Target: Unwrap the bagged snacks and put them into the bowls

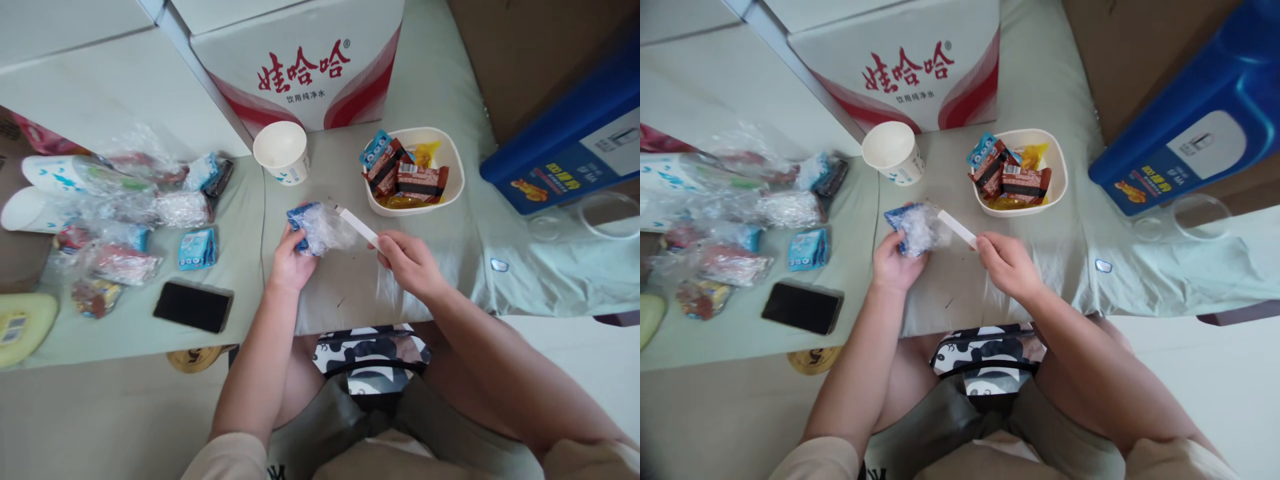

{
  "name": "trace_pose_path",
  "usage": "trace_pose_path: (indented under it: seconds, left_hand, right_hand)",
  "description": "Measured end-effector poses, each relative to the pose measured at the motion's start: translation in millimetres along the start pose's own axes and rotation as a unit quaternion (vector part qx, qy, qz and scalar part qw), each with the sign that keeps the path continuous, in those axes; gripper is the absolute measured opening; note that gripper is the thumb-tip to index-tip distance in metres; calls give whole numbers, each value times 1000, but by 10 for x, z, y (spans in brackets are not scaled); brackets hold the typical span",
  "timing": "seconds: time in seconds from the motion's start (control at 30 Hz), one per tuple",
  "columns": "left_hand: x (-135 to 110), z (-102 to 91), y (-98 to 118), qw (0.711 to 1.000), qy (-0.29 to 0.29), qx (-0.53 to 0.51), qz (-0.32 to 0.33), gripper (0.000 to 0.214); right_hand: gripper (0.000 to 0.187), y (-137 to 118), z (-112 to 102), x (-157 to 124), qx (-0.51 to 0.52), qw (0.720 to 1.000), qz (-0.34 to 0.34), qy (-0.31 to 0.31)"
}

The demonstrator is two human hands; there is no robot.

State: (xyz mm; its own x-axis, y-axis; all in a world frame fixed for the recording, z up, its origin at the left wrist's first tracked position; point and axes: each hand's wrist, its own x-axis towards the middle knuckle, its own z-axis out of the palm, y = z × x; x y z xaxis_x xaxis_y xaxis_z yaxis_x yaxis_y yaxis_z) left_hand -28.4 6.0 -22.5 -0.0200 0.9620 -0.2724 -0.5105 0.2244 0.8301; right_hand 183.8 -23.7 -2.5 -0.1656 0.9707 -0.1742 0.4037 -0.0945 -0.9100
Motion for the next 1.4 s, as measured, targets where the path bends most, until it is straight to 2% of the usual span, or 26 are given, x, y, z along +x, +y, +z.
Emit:
trace_pose_path:
  seconds: [0.17,0.37,0.47,0.53,0.6,0.67,0.73,0.87,0.93,1.0,1.07,1.13,1.2,1.27,1.33,1.4]
  left_hand:
    - [-7,-12,-11,1000,22,1,18,38]
    - [-34,-3,-19,999,29,11,24,47]
    - [-32,-3,-33,1000,19,13,17,52]
    - [-6,-40,-5,999,18,16,36,50]
    - [34,-110,73,995,43,23,82,41]
    - [73,-194,180,986,84,35,138,31]
    - [94,-262,262,977,112,50,175,31]
    - [85,-305,207,976,122,92,158,46]
    - [74,-304,116,971,98,151,154,45]
    - [65,-311,54,944,61,255,199,42]
    - [64,-327,38,905,42,341,252,42]
    - [70,-343,48,893,52,360,265,39]
    - [83,-345,59,915,77,316,239,26]
    - [93,-321,60,949,109,223,192,18]
    - [91,-269,56,978,122,113,127,22]
    - [70,-193,52,993,101,36,58,25]
  right_hand:
    - [33,-24,68,-4,-10,1000,-21,-15]
    - [52,-10,132,23,11,998,-18,-66]
    - [52,-40,148,29,-19,995,-34,-97]
    - [50,-54,146,40,-54,992,-32,-107]
    - [49,-45,123,58,-88,991,-13,-105]
    - [49,-7,80,79,-121,989,3,-83]
    - [48,52,26,104,-173,984,2,-43]
    - [37,198,-29,164,-296,952,-37,61]
    - [31,262,-12,189,-332,936,-61,101]
    - [28,309,21,201,-349,922,-94,136]
    - [33,333,55,195,-352,913,-131,160]
    - [38,336,81,177,-336,916,-158,150]
    - [35,323,98,154,-302,930,-176,114]
    - [30,298,111,137,-276,938,-187,95]
    - [27,267,130,127,-266,939,-194,102]
    - [27,237,164,121,-252,939,-214,99]
